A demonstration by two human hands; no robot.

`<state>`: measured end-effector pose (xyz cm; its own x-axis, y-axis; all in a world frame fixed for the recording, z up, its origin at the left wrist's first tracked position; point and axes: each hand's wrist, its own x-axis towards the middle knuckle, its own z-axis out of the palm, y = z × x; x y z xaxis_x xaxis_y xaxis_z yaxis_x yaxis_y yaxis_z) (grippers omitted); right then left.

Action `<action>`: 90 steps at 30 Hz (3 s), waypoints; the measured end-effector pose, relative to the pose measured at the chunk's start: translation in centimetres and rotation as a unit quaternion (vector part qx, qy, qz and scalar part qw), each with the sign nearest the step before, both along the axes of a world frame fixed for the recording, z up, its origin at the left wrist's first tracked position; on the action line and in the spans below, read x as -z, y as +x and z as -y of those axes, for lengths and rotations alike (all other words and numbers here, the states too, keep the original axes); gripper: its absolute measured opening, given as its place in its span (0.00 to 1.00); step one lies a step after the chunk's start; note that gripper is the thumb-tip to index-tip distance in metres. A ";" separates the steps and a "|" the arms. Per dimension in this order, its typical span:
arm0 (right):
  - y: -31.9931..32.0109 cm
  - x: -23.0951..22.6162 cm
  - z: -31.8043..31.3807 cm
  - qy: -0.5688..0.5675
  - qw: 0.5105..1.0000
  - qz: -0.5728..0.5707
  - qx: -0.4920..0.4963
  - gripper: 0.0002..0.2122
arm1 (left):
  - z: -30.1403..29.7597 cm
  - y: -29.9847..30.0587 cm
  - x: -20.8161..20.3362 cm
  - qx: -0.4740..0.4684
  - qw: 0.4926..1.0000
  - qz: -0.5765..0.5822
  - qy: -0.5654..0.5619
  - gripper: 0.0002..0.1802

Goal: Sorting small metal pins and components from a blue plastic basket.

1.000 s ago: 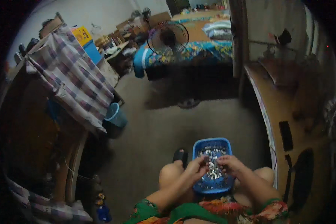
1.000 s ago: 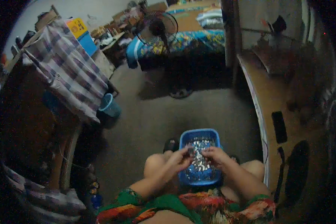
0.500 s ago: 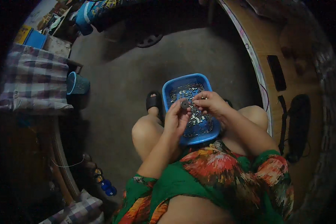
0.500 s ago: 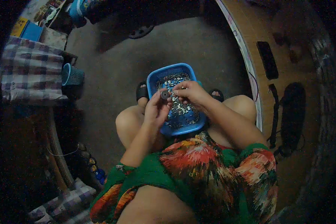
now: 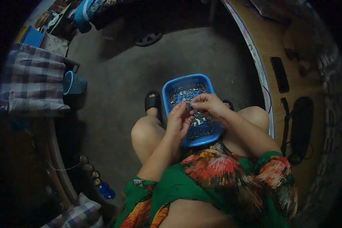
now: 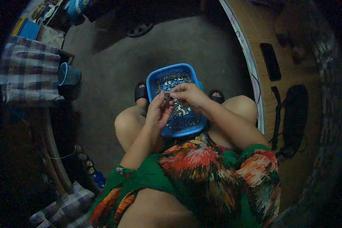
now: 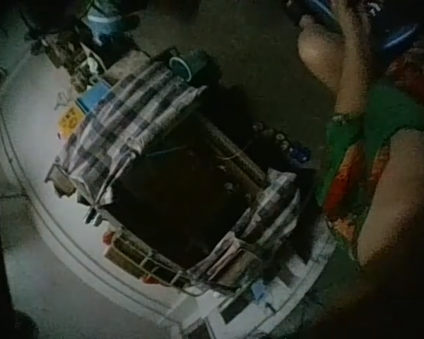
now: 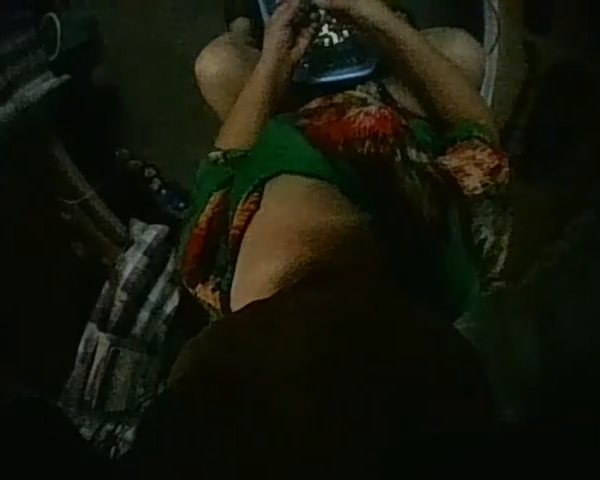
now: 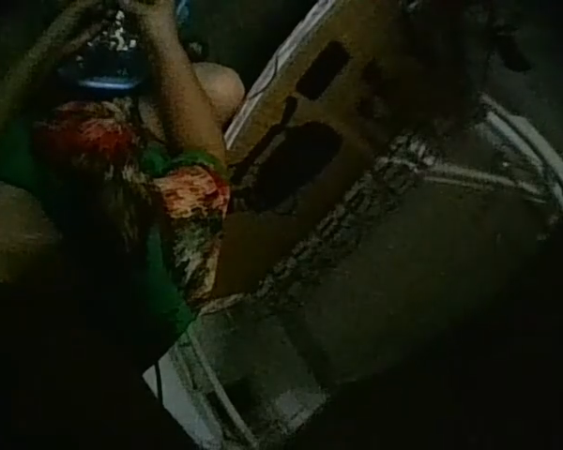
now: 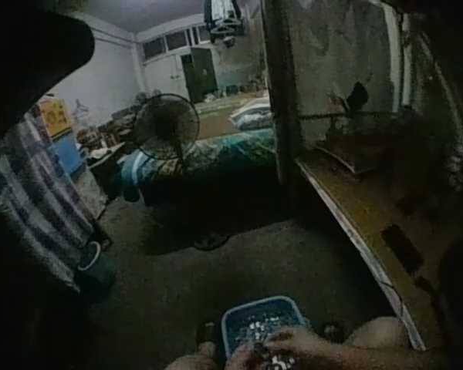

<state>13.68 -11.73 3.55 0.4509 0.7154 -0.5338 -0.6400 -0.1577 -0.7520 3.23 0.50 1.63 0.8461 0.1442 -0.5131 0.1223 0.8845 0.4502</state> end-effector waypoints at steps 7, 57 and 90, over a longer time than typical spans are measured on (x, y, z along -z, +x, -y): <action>-0.3 0.0 -0.1 -0.046 0.998 0.039 -0.015 0.08 | 0.2 -0.1 -0.4 0.007 1.000 -0.009 0.006 0.09; 0.2 0.0 1.0 0.059 0.994 -0.097 -0.005 0.06 | -0.2 0.1 0.5 0.000 0.999 0.039 0.000 0.14; -0.7 0.3 0.1 -0.029 0.998 0.062 0.012 0.08 | 0.2 0.0 0.0 0.020 0.999 -0.003 0.032 0.12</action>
<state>12.97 -11.87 3.22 0.5334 0.6733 -0.5119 -0.5463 -0.1879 -0.8163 3.19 0.28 1.58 0.8490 0.1428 -0.5087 0.1594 0.8487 0.5043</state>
